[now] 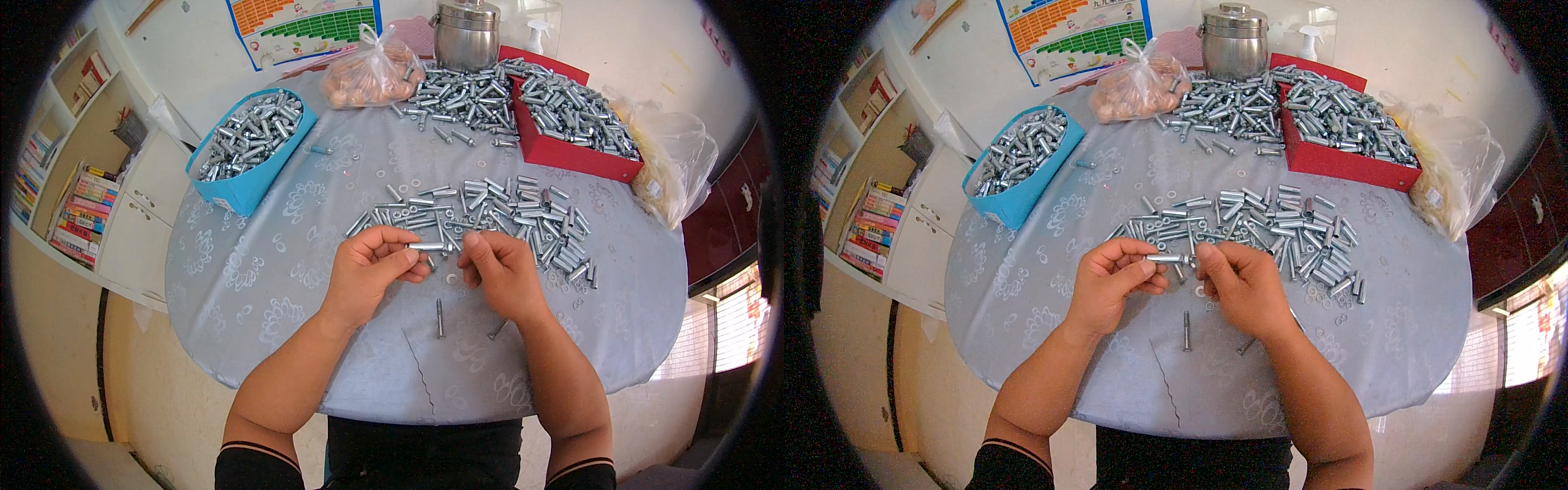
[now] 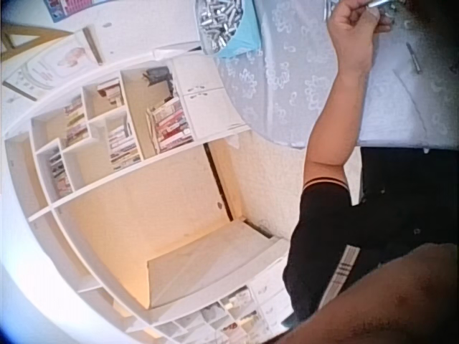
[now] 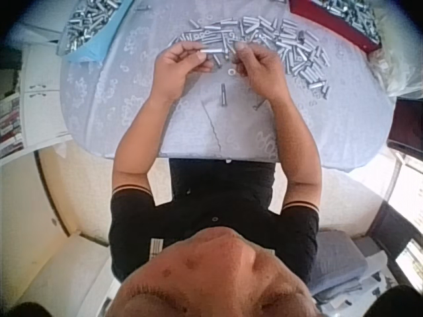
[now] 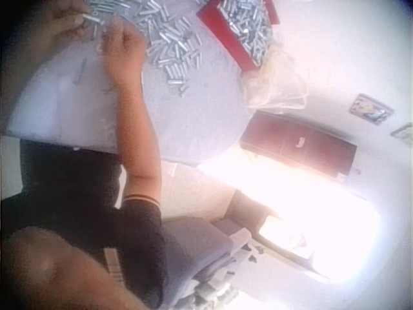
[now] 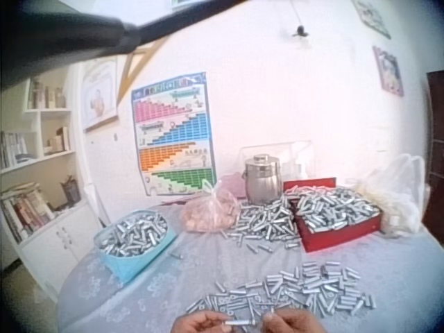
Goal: The person sits at a table covered with a grey cloth and repeatedly picks up metal bolts and washers. They thread the washers onto the bolts by hand, one at a time, and place the assembled fasteners back onto the table surface.
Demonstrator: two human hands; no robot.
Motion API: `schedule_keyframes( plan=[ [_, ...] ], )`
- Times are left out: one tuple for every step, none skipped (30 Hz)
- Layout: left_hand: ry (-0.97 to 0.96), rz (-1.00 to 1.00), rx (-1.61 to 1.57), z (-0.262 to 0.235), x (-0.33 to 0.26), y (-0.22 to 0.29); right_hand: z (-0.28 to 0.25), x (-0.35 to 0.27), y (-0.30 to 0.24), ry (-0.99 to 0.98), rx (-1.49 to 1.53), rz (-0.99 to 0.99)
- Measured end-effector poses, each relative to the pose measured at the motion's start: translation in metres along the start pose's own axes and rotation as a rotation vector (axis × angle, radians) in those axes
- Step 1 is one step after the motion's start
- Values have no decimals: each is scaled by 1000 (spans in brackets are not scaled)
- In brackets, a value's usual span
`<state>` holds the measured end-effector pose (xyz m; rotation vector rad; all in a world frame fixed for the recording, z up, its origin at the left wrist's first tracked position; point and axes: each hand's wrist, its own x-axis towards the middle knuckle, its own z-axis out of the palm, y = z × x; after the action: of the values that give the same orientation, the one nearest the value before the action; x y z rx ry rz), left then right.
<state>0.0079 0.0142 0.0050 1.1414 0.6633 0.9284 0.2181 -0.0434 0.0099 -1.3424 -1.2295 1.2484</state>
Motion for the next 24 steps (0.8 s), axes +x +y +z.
schedule_keyframes(
  plan=[
    [3,3,1,0,0,0,3,1,0,32,35,-64],
    [-1,2,-4,0,0,0,7,2,0,67,69,-129],
    [-5,2,-9,0,1,-1,9,2,0,103,104,-193],
    [-10,2,-14,0,1,-1,9,2,1,88,77,-247],
    [-11,3,-15,0,1,-2,10,3,4,70,50,-301],
    [-13,3,-16,0,1,-2,10,3,5,53,24,-354],
    [-16,3,-18,0,1,-2,8,2,3,56,-3,-249],
    [-13,0,-15,-1,0,-2,4,1,1,57,-30,-144],
    [-10,-3,-13,-1,0,-1,2,0,-1,58,-56,-38],
    [-7,-6,-11,-1,0,-1,5,1,-1,84,9,-106],
    [-8,-6,-15,0,0,-1,10,1,-3,113,74,-174],
    [-10,-7,-19,0,0,-1,12,1,-3,142,139,-241],
    [-12,-7,-22,1,1,-1,12,1,-1,110,95,-251],
    [-17,-5,-22,0,0,-1,11,2,3,75,53,-261],
    [-23,-4,-21,0,0,-1,11,3,5,41,12,-271],
    [-29,-3,-20,0,0,-1,8,2,4,33,14,-191],
    [-25,-4,-15,0,0,-1,6,1,1,25,15,-111],
    [-20,-5,-9,0,0,0,4,0,0,16,17,-31],
    [-15,-7,-4,0,-1,0,6,1,-1,28,68,-83],
    [-15,-7,-7,0,0,-1,9,2,-1,42,119,-135],
    [-15,-7,-10,0,0,-1,10,2,-1,56,170,-186],
    [-15,-7,-12,1,1,-2,11,2,0,50,135,-215],
    [-18,-4,-16,0,0,-2,11,2,2,41,101,-245],
    [-20,-2,-19,0,0,-2,12,2,2,32,67,-275]
  ],
)
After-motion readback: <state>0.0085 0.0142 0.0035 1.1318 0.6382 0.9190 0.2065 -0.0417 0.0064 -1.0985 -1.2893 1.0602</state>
